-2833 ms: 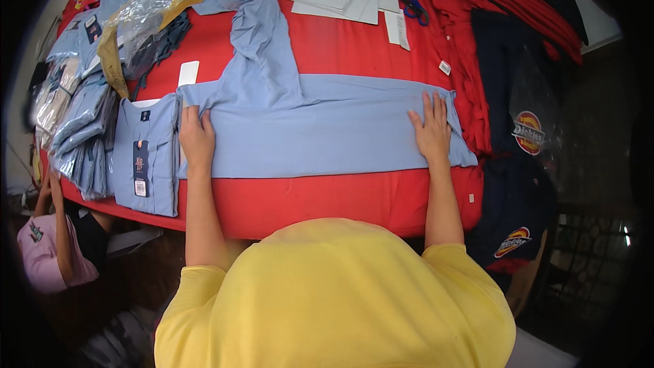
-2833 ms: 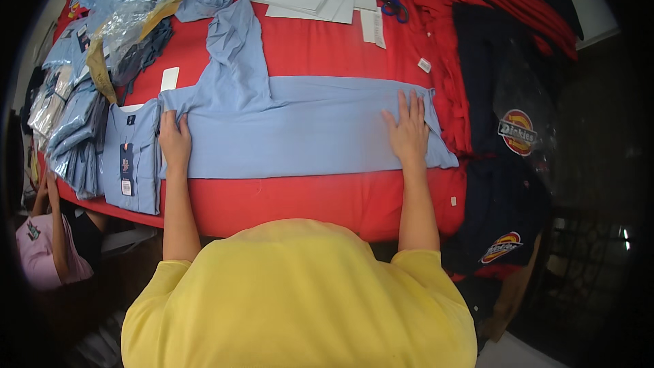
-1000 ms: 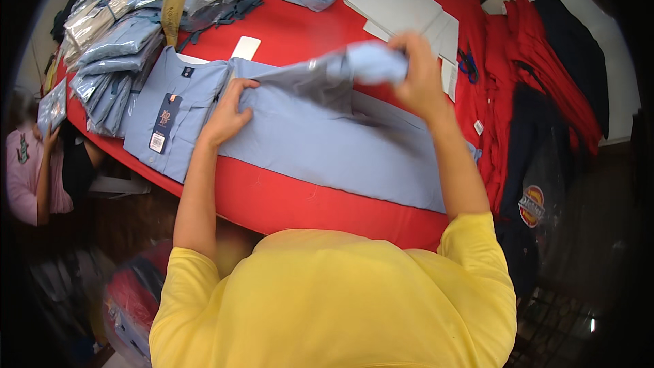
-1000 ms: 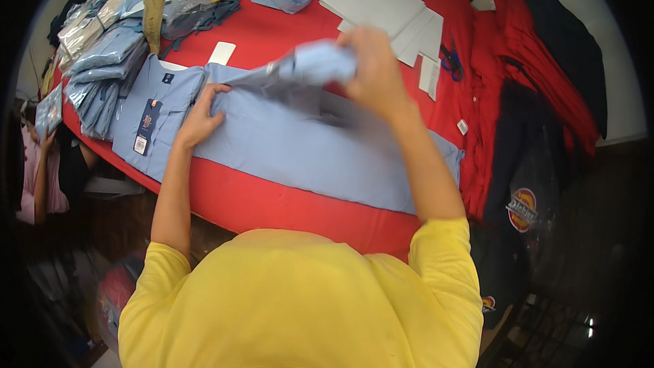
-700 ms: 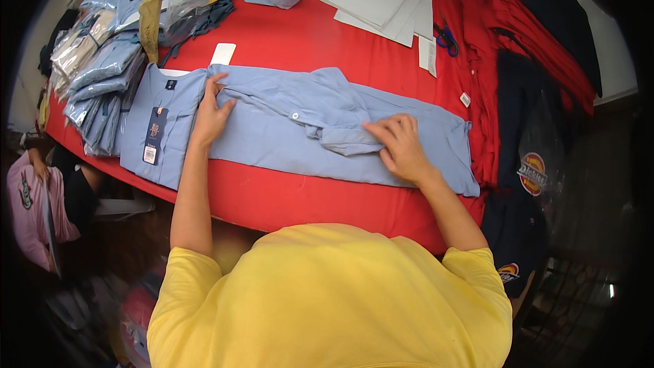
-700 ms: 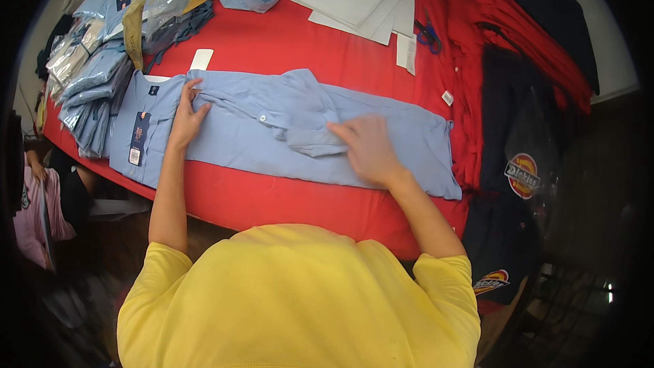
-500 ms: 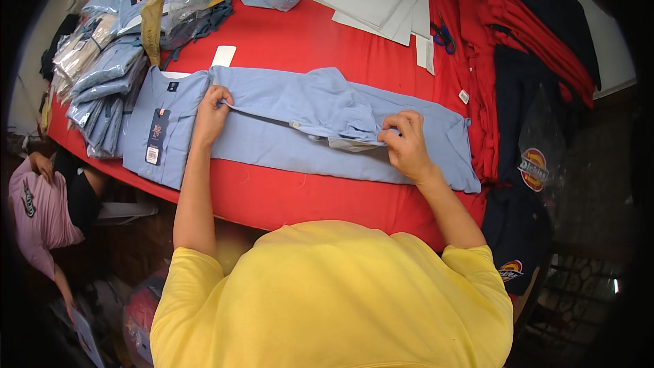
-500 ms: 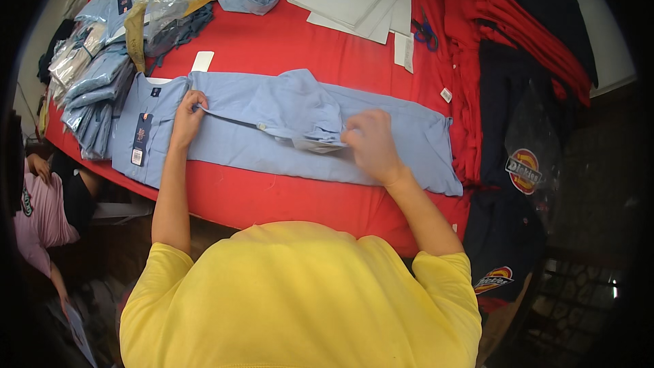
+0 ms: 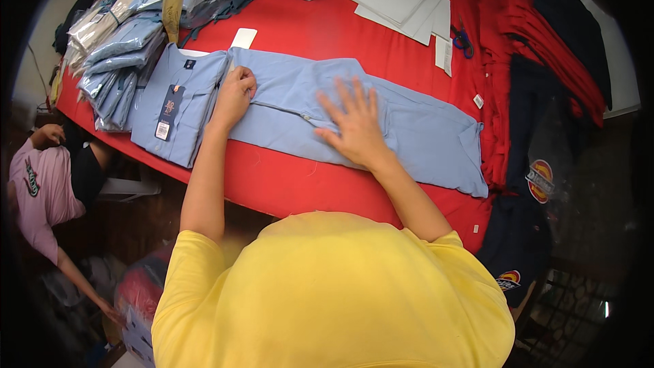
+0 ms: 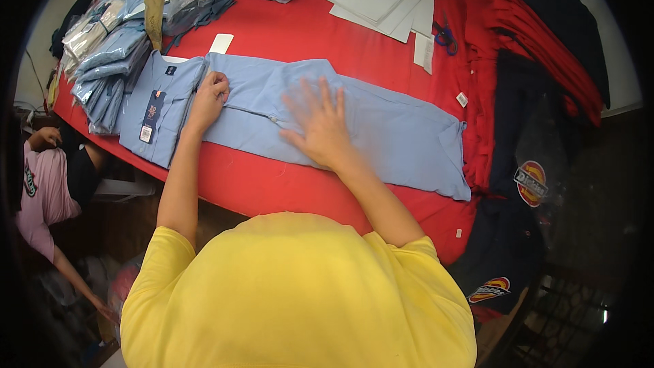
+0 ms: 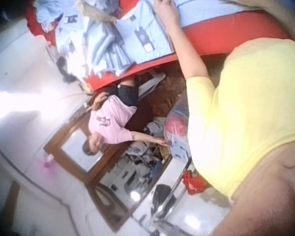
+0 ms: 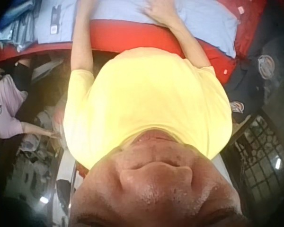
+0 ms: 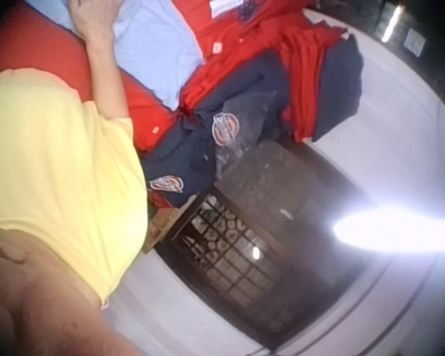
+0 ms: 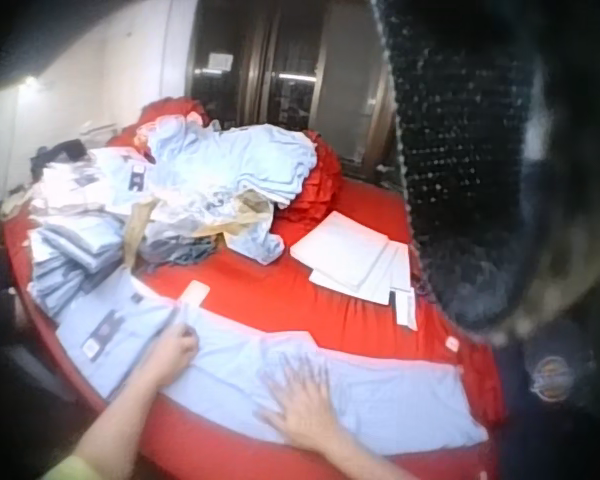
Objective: The person tags and folds light blue shirts on a red table using a folding board. They use a hand tool to attach tags to the garments, place a folding board on the back of each shirt, fold the sleeves and bottom over the board, and then remove the board to stack the finished items.
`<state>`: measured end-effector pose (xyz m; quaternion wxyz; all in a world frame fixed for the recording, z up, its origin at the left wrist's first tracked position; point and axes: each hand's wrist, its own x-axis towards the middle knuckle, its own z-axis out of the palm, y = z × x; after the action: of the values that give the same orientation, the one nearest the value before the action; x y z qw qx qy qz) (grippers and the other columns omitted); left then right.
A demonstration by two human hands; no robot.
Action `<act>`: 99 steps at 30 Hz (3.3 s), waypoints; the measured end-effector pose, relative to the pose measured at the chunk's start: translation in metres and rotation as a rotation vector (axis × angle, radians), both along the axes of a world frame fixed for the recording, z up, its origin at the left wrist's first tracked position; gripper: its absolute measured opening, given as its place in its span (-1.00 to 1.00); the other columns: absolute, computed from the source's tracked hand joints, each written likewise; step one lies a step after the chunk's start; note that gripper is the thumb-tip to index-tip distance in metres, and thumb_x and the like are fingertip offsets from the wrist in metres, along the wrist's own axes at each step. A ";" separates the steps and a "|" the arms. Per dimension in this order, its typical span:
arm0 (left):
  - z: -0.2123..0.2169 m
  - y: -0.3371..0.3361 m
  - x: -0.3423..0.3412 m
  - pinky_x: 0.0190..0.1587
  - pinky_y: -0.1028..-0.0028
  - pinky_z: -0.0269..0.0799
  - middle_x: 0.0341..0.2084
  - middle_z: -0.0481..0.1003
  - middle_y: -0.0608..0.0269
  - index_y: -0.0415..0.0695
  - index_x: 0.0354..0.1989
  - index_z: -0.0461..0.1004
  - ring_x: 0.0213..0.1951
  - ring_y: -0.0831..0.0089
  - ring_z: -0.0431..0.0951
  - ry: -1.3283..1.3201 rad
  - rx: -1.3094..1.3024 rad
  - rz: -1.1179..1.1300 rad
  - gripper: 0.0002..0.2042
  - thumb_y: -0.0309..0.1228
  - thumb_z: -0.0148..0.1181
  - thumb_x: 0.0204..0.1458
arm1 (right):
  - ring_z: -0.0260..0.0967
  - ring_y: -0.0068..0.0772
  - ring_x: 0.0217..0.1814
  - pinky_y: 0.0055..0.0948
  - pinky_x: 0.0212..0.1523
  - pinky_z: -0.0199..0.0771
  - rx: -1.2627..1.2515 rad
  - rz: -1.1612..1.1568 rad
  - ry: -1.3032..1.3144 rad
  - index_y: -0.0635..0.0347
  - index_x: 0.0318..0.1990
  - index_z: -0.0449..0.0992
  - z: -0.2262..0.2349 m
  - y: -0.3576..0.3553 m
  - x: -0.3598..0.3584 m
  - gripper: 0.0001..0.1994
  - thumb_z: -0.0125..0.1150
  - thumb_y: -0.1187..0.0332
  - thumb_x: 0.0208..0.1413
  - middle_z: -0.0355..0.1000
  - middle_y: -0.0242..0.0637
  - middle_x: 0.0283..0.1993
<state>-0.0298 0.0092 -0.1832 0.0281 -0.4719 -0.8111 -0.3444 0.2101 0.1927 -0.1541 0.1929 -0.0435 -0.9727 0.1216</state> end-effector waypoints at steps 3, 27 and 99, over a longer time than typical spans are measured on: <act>0.006 -0.005 0.016 -0.06 0.32 0.34 -0.24 0.42 0.07 -0.21 -0.45 0.42 -0.12 0.11 0.42 0.292 -0.014 0.119 -0.89 -0.67 0.10 -0.16 | -0.10 0.08 0.46 0.32 0.32 -0.17 0.155 0.030 -0.106 -0.27 0.31 0.25 -0.015 -0.005 -0.004 -0.39 0.09 -0.12 0.09 0.05 -0.20 0.41; 0.010 -0.023 0.182 0.35 0.10 -0.05 0.30 0.16 0.04 -0.21 0.27 0.21 0.35 0.15 0.08 0.207 -0.292 -0.305 -0.35 -0.07 0.13 0.08 | -0.09 -0.01 0.45 0.26 0.33 -0.15 0.124 0.013 -0.083 -0.27 0.28 0.28 -0.023 -0.002 -0.005 -0.39 0.12 -0.14 0.07 0.08 -0.23 0.40; 0.048 0.157 0.156 -0.04 0.29 0.36 -0.17 0.49 0.08 -0.22 -0.14 0.49 -0.09 0.13 0.45 0.018 0.230 -0.483 -0.80 -0.50 0.11 0.05 | 0.31 -0.13 -0.02 -0.29 0.02 0.32 -0.508 -0.618 0.110 0.20 -0.31 0.50 -0.009 0.110 0.123 -0.87 0.22 0.56 -0.07 0.43 -0.22 -0.12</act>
<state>0.1267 0.1661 -0.1353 0.0056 -0.6484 -0.6303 -0.4269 0.3330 0.3023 -0.1631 0.2554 -0.3736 -0.8411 0.2964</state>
